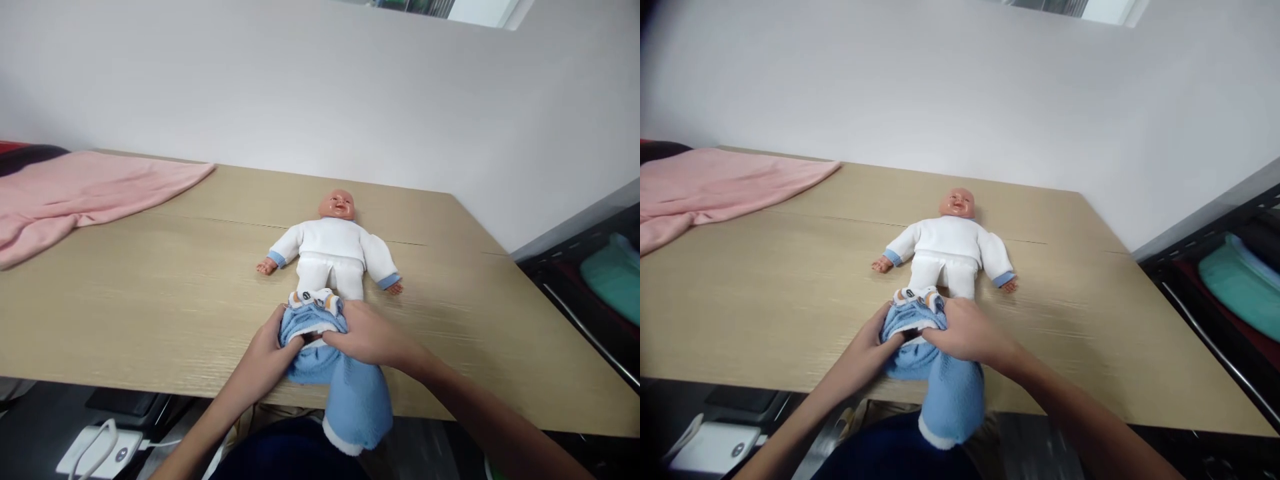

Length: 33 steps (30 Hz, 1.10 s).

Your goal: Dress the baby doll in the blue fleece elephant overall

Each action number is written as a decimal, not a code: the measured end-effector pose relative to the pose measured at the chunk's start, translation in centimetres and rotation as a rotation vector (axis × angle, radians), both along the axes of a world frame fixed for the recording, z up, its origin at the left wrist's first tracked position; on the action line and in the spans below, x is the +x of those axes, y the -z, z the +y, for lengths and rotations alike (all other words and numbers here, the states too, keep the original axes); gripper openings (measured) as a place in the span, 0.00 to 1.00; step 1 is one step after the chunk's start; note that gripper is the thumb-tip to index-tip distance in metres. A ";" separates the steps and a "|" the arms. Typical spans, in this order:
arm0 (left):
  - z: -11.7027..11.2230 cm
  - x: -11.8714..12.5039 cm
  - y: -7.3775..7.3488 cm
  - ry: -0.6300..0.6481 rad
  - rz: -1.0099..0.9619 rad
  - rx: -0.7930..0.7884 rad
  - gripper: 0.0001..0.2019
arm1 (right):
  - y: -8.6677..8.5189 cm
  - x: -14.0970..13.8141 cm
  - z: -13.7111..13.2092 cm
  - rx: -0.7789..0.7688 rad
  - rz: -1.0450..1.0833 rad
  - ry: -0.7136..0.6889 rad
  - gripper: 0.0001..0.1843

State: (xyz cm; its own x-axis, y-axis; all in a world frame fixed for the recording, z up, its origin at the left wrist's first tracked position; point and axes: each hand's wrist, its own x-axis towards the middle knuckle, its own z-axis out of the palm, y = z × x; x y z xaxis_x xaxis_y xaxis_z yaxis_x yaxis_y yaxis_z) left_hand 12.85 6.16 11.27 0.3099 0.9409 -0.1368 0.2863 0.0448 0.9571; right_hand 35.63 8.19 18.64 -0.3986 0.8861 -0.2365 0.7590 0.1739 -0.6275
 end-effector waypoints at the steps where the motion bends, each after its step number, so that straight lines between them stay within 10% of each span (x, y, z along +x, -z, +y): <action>1: 0.2 0.1 0.1 -0.001 -0.012 -0.004 0.18 | 0.3 0.1 0.2 0.009 -0.004 0.013 0.08; 13: 2.8 1.9 0.6 0.010 -0.027 0.009 0.24 | 2.6 2.5 3.3 0.128 0.132 0.026 0.11; 33: -2.3 -0.6 0.1 0.202 0.201 -0.122 0.29 | 1.0 0.4 -3.3 0.024 -0.179 -0.036 0.17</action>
